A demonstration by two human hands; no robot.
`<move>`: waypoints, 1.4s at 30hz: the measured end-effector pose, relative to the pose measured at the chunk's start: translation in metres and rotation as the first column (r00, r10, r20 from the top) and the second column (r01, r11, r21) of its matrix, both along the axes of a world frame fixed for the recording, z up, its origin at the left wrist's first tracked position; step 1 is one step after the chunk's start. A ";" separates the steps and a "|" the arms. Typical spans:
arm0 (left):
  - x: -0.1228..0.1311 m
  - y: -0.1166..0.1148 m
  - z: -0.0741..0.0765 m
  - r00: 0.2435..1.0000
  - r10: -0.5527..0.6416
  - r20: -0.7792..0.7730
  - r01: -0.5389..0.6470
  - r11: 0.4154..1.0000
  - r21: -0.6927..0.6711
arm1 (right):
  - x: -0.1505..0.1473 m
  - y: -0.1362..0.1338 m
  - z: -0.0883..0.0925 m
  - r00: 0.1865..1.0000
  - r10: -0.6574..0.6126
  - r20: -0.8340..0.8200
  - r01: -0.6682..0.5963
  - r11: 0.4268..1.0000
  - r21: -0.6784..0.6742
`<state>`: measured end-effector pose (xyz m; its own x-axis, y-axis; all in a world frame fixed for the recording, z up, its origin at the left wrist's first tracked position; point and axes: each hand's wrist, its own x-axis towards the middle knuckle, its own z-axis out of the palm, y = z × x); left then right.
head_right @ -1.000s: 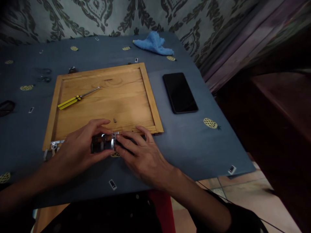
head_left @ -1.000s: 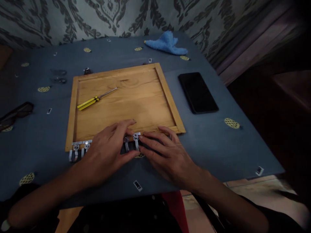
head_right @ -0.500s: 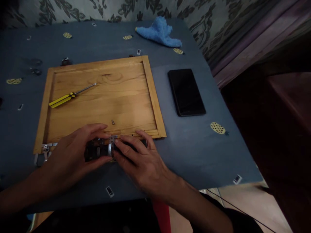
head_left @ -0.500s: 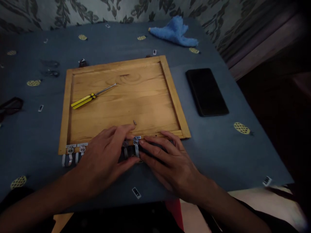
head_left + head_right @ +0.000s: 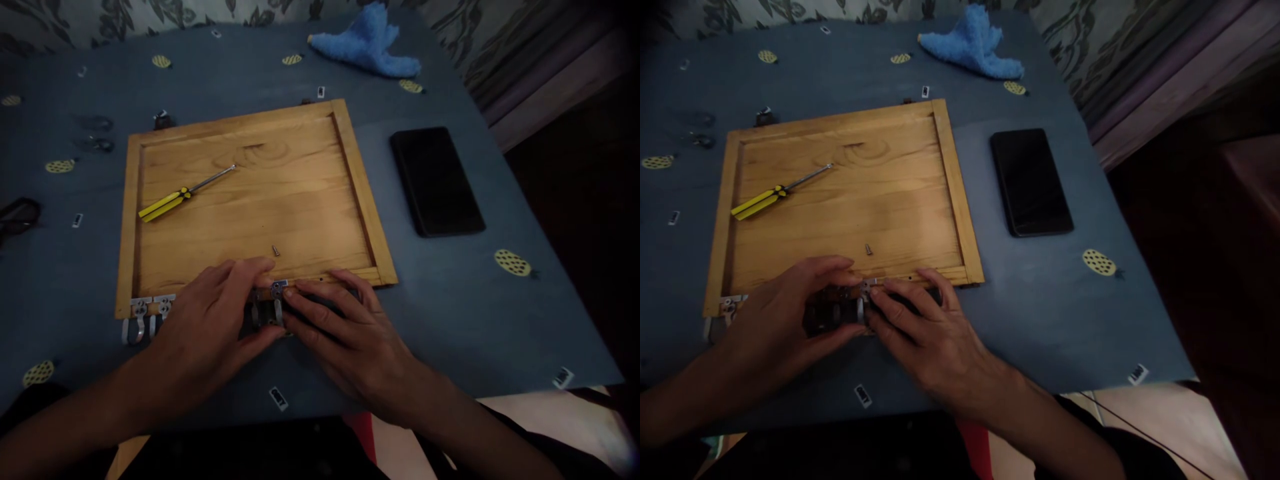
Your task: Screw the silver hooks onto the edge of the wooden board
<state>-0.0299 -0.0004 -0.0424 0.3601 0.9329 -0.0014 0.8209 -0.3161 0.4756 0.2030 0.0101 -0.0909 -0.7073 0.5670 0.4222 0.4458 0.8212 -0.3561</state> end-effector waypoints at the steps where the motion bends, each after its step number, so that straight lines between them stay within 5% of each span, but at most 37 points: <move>1: 0.000 0.000 0.000 1.000 0.000 0.004 0.000 1.000 0.010 | 0.000 0.000 0.001 1.000 -0.004 0.003 0.004 1.000 0.004; 30: -0.001 0.002 -0.003 0.999 -0.014 0.032 0.012 0.998 0.063 | -0.005 0.001 0.000 0.999 -0.032 0.005 0.032 0.999 0.013; 42: -0.010 0.007 -0.001 0.981 -0.011 0.195 0.028 0.996 -0.084 | -0.003 0.002 0.002 0.999 -0.012 0.047 0.012 1.000 0.006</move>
<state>-0.0400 0.0063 -0.0438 0.3794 0.9252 -0.0099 0.7043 -0.2819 0.6516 0.1999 0.0122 -0.0888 -0.7197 0.5731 0.3918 0.4716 0.8178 -0.3300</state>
